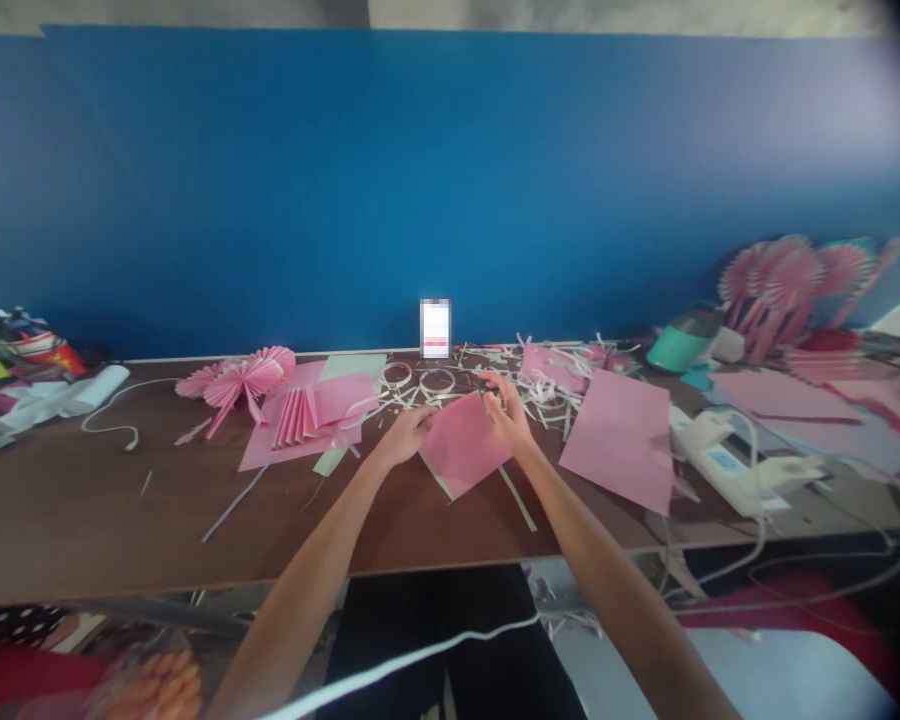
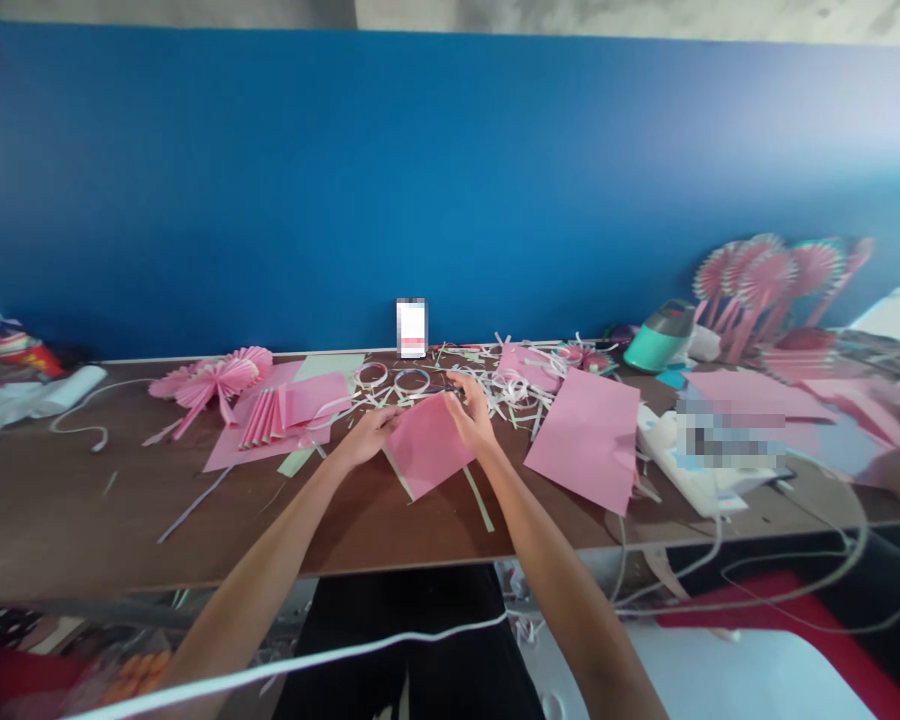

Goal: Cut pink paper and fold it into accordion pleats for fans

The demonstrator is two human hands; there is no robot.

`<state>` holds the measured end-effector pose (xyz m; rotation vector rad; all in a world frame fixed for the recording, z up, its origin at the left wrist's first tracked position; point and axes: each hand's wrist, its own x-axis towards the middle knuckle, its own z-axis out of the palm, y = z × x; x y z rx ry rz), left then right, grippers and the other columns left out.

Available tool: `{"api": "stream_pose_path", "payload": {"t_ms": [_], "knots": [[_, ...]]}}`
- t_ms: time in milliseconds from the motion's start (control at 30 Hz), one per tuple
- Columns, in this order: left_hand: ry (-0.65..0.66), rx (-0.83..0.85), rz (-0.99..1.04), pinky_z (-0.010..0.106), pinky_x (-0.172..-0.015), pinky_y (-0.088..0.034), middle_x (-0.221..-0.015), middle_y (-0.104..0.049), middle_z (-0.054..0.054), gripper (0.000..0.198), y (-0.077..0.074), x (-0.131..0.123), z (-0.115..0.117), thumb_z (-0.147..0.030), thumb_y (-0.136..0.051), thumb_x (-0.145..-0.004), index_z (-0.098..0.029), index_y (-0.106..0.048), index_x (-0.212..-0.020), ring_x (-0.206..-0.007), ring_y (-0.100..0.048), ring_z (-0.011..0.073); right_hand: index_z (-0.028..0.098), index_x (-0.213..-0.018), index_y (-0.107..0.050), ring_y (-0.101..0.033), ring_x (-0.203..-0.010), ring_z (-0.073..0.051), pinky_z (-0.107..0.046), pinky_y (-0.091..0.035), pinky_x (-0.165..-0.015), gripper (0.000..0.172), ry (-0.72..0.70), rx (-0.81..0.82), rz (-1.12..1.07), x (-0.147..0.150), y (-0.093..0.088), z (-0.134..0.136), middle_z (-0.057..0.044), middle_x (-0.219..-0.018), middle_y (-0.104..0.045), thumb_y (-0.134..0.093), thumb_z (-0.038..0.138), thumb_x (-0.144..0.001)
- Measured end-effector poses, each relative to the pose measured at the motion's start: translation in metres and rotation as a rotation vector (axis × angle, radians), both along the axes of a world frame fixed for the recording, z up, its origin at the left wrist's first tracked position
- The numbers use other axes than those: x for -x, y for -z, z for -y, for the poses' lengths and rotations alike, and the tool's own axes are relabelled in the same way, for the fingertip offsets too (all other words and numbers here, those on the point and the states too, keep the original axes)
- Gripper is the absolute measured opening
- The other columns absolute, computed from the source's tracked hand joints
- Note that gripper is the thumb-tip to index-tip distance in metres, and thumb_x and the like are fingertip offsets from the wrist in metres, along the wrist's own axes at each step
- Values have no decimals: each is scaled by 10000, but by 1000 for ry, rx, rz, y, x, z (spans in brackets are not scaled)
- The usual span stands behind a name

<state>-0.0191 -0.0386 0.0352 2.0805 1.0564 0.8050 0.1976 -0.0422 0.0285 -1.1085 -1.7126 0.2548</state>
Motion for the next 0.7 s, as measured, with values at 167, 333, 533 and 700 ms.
{"api": "stream_pose_path", "payload": {"t_ms": [167, 333, 533, 700], "knots": [[35, -113, -84, 297, -773, -439, -918, -657, 65, 284, 2, -6, 4, -295, -375, -907, -161, -620, -959, -824, -597, 197, 269, -1068, -612, -375, -1194, -276, -449, -216, -989, 259, -48, -130, 508, 13, 3, 2, -58, -1224, -558, -519, 403, -867], [18, -165, -180, 310, -770, -437, -967, -659, 82, 302, 9, -9, 3, -293, -345, -920, -186, -600, -1040, -858, -606, 218, 227, -926, -640, -455, -1079, -235, -438, -193, -1002, 190, -107, -150, 647, 22, 9, -2, -69, -940, -660, -455, 267, -909], [23, -175, -271, 301, -748, -436, -895, -665, 87, 325, 11, -8, 1, -274, -319, -915, -181, -612, -1022, -838, -609, 220, 228, -802, -661, -503, -992, -230, -443, -219, -966, 205, -177, -105, 538, 17, 10, -4, -45, -785, -661, -485, 285, -890], [42, -173, -213, 288, -747, -436, -866, -672, 63, 320, 3, -3, 1, -262, -338, -895, -174, -634, -977, -771, -602, 193, 245, -809, -679, -515, -997, -225, -442, -207, -966, 177, -146, -45, 389, 7, 6, -5, -38, -855, -679, -510, 250, -861]]}}
